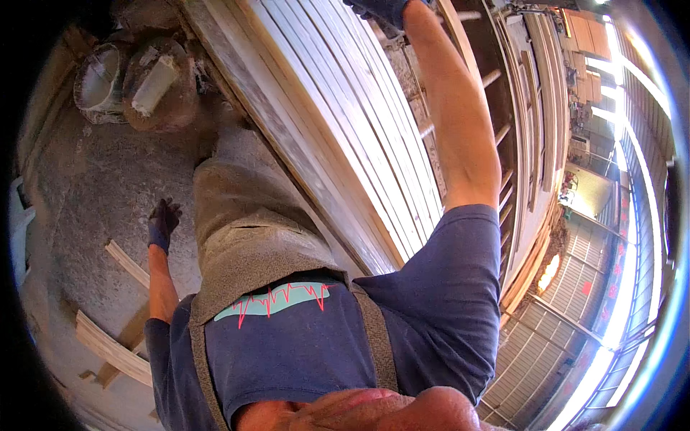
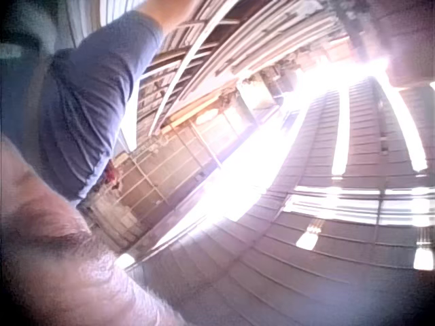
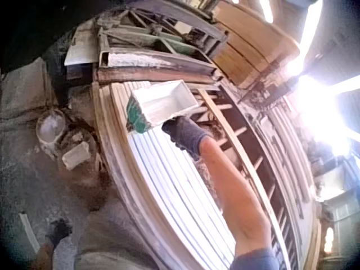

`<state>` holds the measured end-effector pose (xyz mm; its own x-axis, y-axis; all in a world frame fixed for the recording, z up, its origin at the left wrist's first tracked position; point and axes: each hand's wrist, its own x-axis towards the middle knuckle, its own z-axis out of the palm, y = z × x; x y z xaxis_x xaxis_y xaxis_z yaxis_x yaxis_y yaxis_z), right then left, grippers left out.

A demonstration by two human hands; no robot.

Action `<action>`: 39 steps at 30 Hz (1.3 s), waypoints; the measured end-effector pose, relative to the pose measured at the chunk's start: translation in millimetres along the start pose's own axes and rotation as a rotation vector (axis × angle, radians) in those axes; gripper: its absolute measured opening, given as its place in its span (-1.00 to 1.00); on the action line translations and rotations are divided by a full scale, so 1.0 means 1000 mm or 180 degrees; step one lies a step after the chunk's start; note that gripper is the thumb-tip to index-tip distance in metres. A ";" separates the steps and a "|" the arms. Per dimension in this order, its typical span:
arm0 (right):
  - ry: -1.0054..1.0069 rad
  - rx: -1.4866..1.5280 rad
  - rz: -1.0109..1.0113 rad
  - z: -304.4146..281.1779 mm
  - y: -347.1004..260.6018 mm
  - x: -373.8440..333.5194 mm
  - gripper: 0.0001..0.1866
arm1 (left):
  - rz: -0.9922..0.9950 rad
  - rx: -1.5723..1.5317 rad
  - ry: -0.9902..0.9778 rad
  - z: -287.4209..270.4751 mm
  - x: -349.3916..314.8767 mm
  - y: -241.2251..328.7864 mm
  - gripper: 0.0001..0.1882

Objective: The person installs wooden planks onto a curved wooden structure. They lift and position planks, apply a white substance from a bucket using a brush, and press the planks into place. The person handles the planks one at a time, ensuring they fit the curved framework.

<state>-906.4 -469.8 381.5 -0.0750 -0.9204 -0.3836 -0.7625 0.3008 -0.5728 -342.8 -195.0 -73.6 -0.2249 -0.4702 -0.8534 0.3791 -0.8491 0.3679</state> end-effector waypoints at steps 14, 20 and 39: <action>-0.0378 -0.2325 -0.0176 0.023 0.317 -0.502 -0.64 | 0.1526 0.4558 -0.4012 0.463 -0.361 -0.183 -0.57; 0.0149 -0.2641 -0.0845 0.036 0.420 -0.729 -0.71 | 0.1410 0.3872 -0.2452 0.344 -0.297 -0.357 -0.56; 0.0252 -0.1598 -0.1044 0.054 0.608 -1.017 -0.73 | 0.0615 0.1566 0.0019 0.105 -0.418 -0.873 -0.61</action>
<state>-1258.9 662.8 383.9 0.1825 -0.9668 -0.1788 -0.9626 -0.1387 -0.2328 -673.8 717.4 1.2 -0.1869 -0.6293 -0.7544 -0.0532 -0.7603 0.6474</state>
